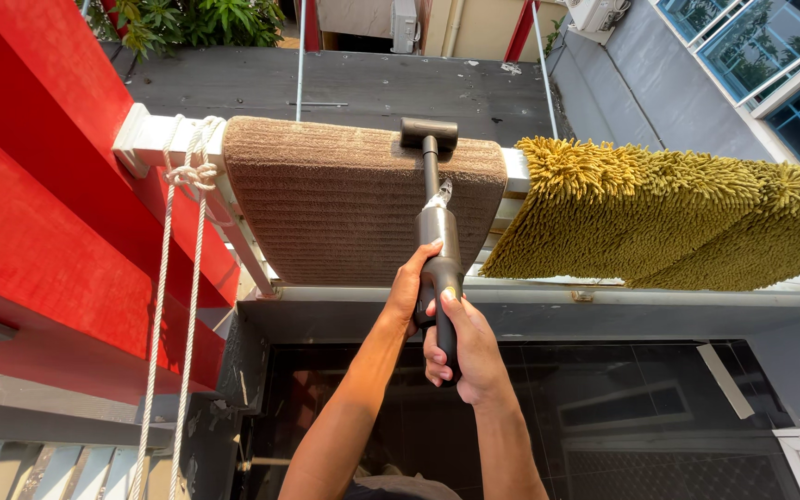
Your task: The person uses a handheld vacuum cleaner to clean a brown rug and a yellow rug hanging on a balcony railing. The person moves the vacuum head back and forth along the length of the rugs.
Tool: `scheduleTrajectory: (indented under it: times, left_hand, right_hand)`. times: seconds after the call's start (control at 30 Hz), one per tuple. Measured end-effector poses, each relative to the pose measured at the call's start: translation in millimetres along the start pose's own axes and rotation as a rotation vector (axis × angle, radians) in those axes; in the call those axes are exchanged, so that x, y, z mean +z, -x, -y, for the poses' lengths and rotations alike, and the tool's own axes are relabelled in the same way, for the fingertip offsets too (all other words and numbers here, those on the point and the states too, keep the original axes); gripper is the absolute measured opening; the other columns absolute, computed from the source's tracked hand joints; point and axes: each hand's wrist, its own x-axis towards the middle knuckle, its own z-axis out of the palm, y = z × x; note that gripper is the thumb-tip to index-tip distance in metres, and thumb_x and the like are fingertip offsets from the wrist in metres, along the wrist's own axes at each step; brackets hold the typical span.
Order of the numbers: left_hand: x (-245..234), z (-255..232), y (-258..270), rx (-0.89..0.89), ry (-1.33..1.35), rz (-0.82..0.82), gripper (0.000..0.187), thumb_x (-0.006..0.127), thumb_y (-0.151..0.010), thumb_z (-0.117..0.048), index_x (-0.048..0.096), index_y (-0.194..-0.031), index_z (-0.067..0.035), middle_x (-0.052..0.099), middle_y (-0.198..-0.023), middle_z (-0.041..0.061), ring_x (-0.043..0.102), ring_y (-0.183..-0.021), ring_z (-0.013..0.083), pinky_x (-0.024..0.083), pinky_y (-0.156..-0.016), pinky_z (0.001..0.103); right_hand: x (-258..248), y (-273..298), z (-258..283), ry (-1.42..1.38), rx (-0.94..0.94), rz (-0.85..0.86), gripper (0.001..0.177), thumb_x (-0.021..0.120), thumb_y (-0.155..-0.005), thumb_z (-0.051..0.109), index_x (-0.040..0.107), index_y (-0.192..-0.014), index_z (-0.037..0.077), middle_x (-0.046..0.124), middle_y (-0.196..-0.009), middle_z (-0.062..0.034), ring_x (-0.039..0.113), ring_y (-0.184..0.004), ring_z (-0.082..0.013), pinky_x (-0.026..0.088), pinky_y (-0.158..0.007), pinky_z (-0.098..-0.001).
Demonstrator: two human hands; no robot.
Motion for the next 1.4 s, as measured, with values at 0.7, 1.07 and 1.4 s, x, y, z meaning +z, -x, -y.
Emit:
scheduleTrajectory:
  times: [0.7, 1.07, 1.4]
  left_hand:
    - [-11.0, -4.3, -22.1, 0.016, -0.002, 0.046, 0.057, 0.063, -0.088, -0.054, 0.064, -0.078, 0.002, 0.062, -0.055, 0.012, 0.045, -0.030, 0.0105, 0.034, -0.027, 0.023]
    - [-12.0, 15.3, 13.5, 0.013, -0.003, 0.005, 0.058, 0.065, -0.086, -0.055, 0.064, -0.090, 0.003, 0.065, -0.061, 0.015, 0.059, -0.042, 0.0182, 0.049, -0.041, 0.029]
    - [-12.6, 15.9, 55.9, 0.012, 0.034, 0.053, 0.049, 0.062, -0.090, -0.049, 0.063, -0.095, 0.000, 0.068, -0.071, 0.013, 0.070, -0.057, 0.0227, 0.058, -0.053, 0.033]
  right_hand:
    - [2.6, -23.0, -3.7, -0.004, -0.015, -0.018, 0.034, 0.043, -0.105, 0.040, 0.049, -0.099, 0.007, 0.044, -0.046, -0.0038, 0.033, -0.031, -0.0116, 0.035, -0.033, -0.0294]
    - [-0.8, 10.5, -26.4, -0.050, -0.011, 0.020, 0.036, 0.046, -0.105, 0.043, 0.051, -0.099, 0.008, 0.045, -0.047, -0.0038, 0.034, -0.031, -0.0118, 0.036, -0.033, -0.0295]
    - [3.7, 44.7, -47.2, 0.063, -0.140, -0.025, 0.051, 0.041, -0.104, 0.048, 0.057, -0.100, 0.000, 0.057, -0.052, -0.0095, 0.055, -0.039, -0.0194, 0.049, -0.043, -0.0313]
